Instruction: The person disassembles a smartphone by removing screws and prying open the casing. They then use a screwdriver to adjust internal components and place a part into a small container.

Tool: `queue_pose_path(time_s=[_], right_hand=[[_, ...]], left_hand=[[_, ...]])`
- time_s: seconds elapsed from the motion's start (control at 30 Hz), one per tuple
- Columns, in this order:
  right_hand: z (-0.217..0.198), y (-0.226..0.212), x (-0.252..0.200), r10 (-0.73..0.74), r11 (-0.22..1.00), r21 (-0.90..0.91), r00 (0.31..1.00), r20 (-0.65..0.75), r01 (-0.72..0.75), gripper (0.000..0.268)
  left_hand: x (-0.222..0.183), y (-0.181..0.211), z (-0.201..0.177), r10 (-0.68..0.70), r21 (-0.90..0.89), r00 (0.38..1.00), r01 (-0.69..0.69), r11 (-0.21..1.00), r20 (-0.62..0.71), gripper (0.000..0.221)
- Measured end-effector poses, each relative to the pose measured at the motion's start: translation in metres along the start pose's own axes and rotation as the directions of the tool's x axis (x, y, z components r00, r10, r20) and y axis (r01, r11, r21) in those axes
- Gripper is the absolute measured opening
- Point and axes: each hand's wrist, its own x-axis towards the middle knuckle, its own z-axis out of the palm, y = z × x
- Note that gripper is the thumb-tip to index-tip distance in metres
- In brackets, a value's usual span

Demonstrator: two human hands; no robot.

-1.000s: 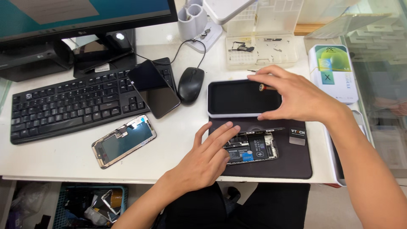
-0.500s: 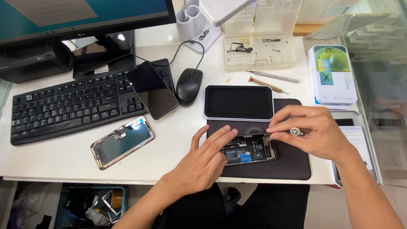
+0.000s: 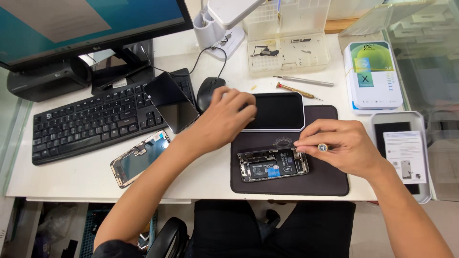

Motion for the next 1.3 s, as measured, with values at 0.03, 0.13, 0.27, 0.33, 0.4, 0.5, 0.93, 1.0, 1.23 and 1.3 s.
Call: queue_pose_path(time_s=[0.03, 0.13, 0.27, 0.33, 0.4, 0.5, 0.93, 1.0, 1.23, 1.3], right_hand=[[0.000, -0.001, 0.000, -0.008, 1.000, -0.011, 1.000, -0.005, 0.008, 0.018], [0.000, -0.003, 0.000, 0.001, 0.999, -0.036, 1.000, -0.001, -0.001, 0.016], [-0.003, 0.004, 0.003, 0.049, 0.999, -0.013, 0.997, 0.052, -0.048, 0.016], [-0.005, 0.005, 0.005, 0.047, 0.999, 0.001, 0.997, 0.064, -0.047, 0.015], [-0.006, 0.004, 0.011, 0.035, 0.999, 0.006, 0.997, 0.070, -0.036, 0.016], [-0.007, 0.002, 0.017, 0.033, 0.998, -0.050, 0.998, 0.062, -0.030, 0.015], [-0.007, -0.008, 0.016, 0.059, 0.989, -0.136, 0.998, 0.037, -0.053, 0.014], [-0.006, -0.010, 0.016, 0.051, 0.989, -0.140, 0.998, 0.029, -0.047, 0.016], [-0.001, -0.015, 0.017, -0.022, 0.967, -0.253, 0.999, -0.038, 0.011, 0.013], [0.000, -0.014, 0.016, -0.021, 0.961, -0.276, 0.999, -0.044, 0.008, 0.014]], left_hand=[[0.011, -0.002, 0.008, 0.014, 0.053, 0.999, -0.016, 0.998, 0.036, 0.011], [0.025, -0.004, 0.026, 0.007, 0.153, 0.996, -0.021, 0.988, 0.094, 0.013], [0.021, -0.010, 0.039, 0.026, 0.124, 0.999, -0.031, 0.992, 0.038, 0.012], [0.017, -0.015, 0.041, 0.014, 0.108, 0.999, -0.019, 0.994, 0.044, 0.010], [0.016, -0.017, 0.041, -0.005, 0.091, 1.000, 0.002, 0.996, 0.030, 0.009], [0.015, -0.016, 0.042, -0.042, 0.042, 0.999, 0.041, 0.998, 0.010, 0.011], [0.015, -0.014, 0.029, -0.106, -0.093, 0.992, 0.099, 0.991, -0.064, 0.006], [0.016, -0.012, 0.023, -0.130, -0.112, 0.990, 0.123, 0.986, -0.062, 0.007], [-0.012, 0.020, -0.013, -0.160, -0.156, 0.977, 0.137, 0.978, -0.143, 0.034], [-0.031, 0.047, -0.020, -0.107, -0.138, 0.988, 0.091, 0.986, -0.114, 0.059]])
